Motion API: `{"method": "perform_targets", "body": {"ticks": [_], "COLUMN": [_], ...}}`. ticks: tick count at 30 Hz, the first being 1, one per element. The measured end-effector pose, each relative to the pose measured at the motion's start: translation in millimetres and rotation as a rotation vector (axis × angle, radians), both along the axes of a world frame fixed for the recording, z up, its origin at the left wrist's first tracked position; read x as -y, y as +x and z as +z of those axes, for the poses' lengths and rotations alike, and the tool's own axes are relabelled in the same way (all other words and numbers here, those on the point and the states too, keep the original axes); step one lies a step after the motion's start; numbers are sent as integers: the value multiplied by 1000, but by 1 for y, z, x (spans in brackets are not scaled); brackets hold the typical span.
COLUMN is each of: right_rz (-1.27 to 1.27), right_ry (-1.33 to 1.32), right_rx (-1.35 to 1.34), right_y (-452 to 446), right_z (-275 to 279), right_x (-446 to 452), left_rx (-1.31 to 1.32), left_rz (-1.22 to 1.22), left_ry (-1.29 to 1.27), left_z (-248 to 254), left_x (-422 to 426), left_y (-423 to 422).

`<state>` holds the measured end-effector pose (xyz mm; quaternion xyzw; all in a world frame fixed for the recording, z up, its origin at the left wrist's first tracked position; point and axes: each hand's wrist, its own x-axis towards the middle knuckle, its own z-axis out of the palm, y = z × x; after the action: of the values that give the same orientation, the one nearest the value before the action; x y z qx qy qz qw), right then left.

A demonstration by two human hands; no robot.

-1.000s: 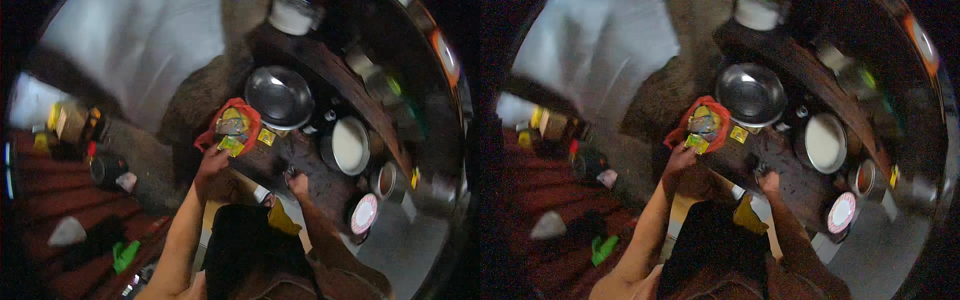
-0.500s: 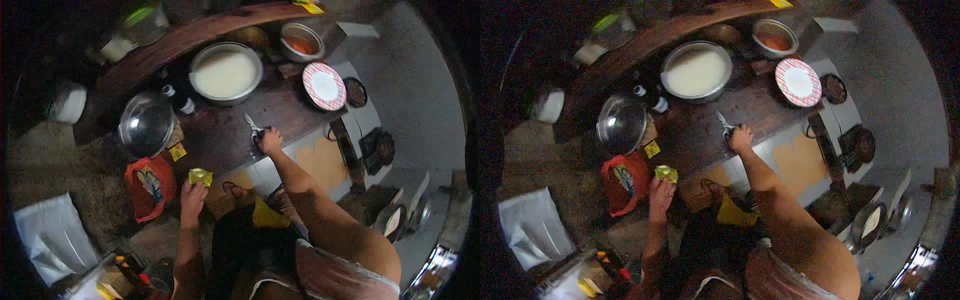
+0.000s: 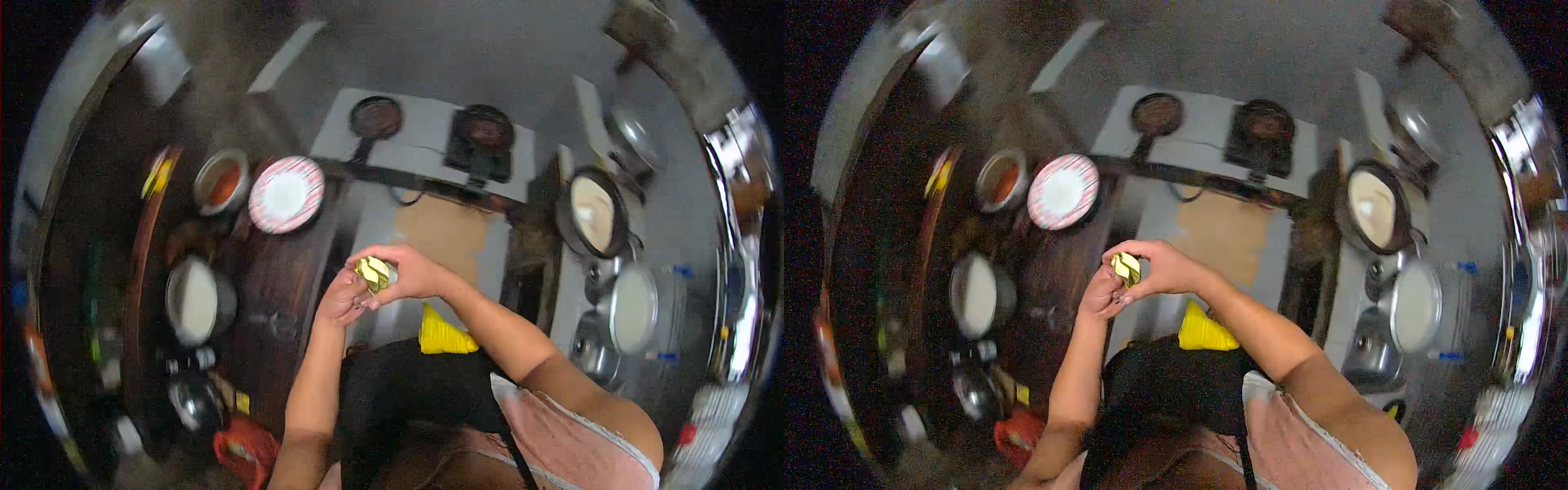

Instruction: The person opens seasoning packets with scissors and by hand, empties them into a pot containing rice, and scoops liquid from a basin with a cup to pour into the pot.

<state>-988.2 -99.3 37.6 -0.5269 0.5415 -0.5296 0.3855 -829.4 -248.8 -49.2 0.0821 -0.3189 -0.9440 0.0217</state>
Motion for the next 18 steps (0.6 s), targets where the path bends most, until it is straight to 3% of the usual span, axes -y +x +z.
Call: {"method": "perform_targets", "body": {"ticks": [7, 10, 12, 14, 16, 18], "right_rz": [-510, -725, -847, -1063, -1251, -1485], "right_ry": [25, 34, 63, -71, 77, 145], "right_rx": [4, 25, -28, 97, 102, 214], "right_y": [-136, -181, -200, -221, -233, -225], "right_z": [5, -19, -22, -36, -59, -73], "right_x": [-142, -190, -222, -246, -290, -328], "left_rx": [34, 51, 90, 209, 161, 221], "left_rz": [-497, -701, -749, -716, -857, -878], "left_ry": [177, 250, 170, 50, 181, -14], "left_z": [-30, -45, -32, -25, -31, -7], "left_x": [-89, -133, -157, -186, -201, -231], "left_y": [-210, -293, -339, -392, -452, -509]}}
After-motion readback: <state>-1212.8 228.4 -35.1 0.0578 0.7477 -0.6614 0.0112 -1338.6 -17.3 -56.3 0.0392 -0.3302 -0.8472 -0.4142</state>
